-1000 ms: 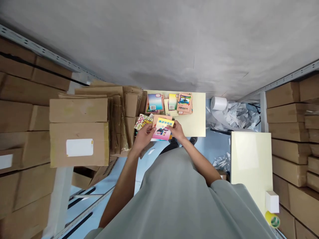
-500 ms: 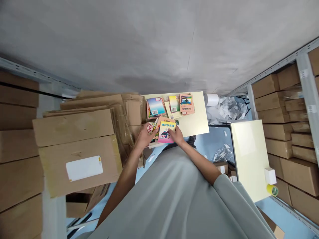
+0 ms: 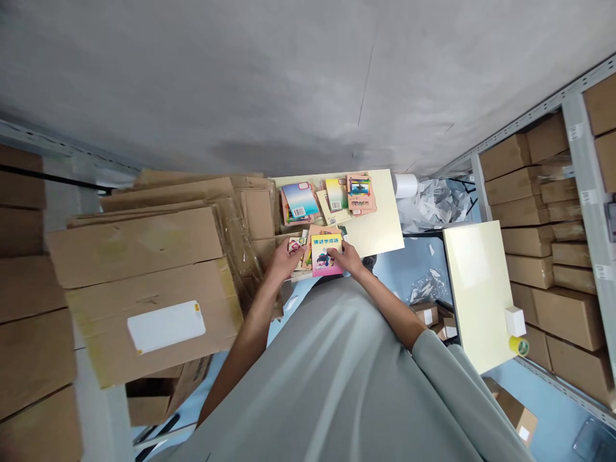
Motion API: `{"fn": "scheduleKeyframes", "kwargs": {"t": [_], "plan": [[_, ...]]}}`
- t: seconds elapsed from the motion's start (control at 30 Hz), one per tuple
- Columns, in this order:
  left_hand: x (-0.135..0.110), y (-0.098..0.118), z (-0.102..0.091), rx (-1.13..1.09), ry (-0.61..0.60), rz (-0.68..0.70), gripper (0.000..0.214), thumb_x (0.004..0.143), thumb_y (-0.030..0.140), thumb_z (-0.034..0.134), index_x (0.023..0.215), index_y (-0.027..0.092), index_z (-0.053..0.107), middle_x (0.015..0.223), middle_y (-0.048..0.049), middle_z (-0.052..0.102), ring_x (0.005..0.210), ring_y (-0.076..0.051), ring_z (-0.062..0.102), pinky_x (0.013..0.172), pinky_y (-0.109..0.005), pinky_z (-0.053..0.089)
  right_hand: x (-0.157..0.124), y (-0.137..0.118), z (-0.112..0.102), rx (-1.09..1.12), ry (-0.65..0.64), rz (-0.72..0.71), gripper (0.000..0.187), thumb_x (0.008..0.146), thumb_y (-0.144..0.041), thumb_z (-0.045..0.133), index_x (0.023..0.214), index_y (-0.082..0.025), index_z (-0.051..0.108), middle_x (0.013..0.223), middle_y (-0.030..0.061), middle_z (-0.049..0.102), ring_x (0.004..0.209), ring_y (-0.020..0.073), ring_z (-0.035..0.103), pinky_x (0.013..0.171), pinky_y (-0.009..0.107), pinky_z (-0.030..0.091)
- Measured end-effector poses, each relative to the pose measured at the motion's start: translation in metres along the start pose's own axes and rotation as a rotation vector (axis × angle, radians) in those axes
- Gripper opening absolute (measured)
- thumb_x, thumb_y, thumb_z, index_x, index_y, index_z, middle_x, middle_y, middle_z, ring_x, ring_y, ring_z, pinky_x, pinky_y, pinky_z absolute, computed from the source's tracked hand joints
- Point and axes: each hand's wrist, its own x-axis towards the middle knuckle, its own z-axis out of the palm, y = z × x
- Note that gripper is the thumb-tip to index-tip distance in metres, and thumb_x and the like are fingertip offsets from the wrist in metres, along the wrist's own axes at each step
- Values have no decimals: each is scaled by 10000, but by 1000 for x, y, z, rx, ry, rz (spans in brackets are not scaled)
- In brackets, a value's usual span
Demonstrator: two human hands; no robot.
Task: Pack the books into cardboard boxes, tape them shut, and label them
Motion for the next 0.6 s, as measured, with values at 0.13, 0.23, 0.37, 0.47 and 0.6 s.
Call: {"fn": "scheduleKeyframes", "kwargs": {"t": [0.13, 0.23, 0.37, 0.47, 0.6], "plan": [[-2, -4, 5, -49, 21, -56, 357, 814, 478, 770, 1035, 199, 732, 978, -80, 812, 941, -274, 738, 867, -373, 593, 2, 2, -6, -23, -32, 19, 377, 820, -486, 895, 988, -166, 787, 1028, 100, 845, 908, 244, 784, 843, 363, 648], [-7, -2, 13, -115, 64, -100, 385, 802, 514, 769, 1017, 196, 742, 995, -78, 815, 938, -263, 735, 862, -364, 593, 0, 5, -12, 39, -71, 11, 368, 831, -468, 887, 1036, -176, 799, 1056, 87, 846, 914, 231, 784, 838, 344, 648], [-15, 5, 27, -181, 86, -137, 441, 776, 548, 802, 1036, 195, 759, 1056, -90, 820, 986, -275, 748, 887, -380, 597, 2, 11, -25, 119, -93, 29, 355, 839, -444, 879, 1061, -187, 778, 1066, 73, 849, 910, 210, 781, 838, 327, 651], [-23, 11, 39, -236, 53, -195, 482, 743, 567, 834, 1045, 196, 769, 1039, -89, 826, 957, -288, 754, 839, -389, 603, 7, 15, -40, 143, -130, 74, 395, 801, -461, 906, 1039, -183, 757, 1050, 81, 850, 873, 206, 781, 790, 313, 645], [-34, 20, 66, -320, -21, -245, 491, 738, 582, 846, 1017, 184, 775, 981, -83, 819, 909, -285, 752, 802, -385, 604, 11, 28, -73, 186, -128, 93, 448, 741, -455, 931, 1044, -180, 749, 1088, 102, 851, 886, 219, 792, 768, 306, 635]]}}
